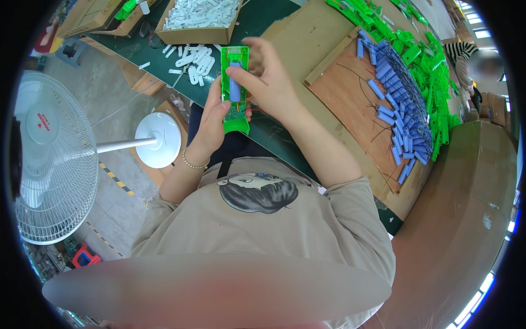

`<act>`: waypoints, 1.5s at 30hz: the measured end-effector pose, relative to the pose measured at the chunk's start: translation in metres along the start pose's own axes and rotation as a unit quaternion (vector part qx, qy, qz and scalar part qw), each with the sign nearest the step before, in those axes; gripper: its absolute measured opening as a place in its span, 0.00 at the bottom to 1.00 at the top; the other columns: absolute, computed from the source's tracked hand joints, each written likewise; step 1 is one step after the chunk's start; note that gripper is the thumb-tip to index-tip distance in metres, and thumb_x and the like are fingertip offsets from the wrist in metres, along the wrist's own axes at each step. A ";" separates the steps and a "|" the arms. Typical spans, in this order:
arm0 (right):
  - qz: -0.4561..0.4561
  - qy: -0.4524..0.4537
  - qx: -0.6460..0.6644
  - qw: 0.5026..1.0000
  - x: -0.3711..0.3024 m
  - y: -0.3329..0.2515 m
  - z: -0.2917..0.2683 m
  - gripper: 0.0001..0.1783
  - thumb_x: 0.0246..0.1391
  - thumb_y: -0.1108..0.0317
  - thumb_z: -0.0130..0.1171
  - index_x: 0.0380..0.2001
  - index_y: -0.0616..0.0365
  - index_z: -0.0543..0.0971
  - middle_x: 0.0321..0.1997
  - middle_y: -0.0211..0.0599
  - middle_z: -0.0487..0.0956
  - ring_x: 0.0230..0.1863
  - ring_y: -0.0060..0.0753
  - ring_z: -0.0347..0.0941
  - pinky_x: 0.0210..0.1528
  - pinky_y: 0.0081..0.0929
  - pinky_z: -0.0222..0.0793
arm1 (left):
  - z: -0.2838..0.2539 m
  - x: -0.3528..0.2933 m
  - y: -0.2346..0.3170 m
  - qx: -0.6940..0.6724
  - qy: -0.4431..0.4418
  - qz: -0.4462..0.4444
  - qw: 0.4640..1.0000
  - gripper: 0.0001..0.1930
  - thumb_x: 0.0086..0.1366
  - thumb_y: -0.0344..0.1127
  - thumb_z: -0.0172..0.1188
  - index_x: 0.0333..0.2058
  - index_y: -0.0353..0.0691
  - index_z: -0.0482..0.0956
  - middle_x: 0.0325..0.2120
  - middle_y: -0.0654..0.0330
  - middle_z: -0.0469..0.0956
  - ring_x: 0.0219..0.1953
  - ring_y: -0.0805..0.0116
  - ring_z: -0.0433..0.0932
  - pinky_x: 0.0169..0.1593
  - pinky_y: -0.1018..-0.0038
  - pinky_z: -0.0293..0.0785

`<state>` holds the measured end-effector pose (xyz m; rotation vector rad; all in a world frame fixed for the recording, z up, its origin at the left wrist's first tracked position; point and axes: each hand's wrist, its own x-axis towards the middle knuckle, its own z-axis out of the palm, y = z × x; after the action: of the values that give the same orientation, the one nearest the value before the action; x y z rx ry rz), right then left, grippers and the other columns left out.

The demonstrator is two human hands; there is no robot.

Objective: Manually assemble battery packs into plastic housings on a factory line.

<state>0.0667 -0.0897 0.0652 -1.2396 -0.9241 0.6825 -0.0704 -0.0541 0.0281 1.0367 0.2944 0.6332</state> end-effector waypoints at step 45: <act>-0.116 -0.193 -0.482 0.847 0.191 0.045 0.024 0.12 0.49 0.61 0.61 0.37 0.52 0.82 0.36 0.37 0.80 0.36 0.34 0.75 0.42 0.27 0.69 | -0.062 -0.026 -0.002 0.039 0.160 0.009 0.986 0.16 0.69 0.36 0.45 0.52 0.37 0.59 0.35 0.54 0.73 0.32 0.69 0.76 0.37 0.73 0.76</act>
<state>0.1400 0.0945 0.0631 -1.8446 -1.8587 0.2377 -0.1223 -0.0271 -0.0055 1.0123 0.5944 0.8116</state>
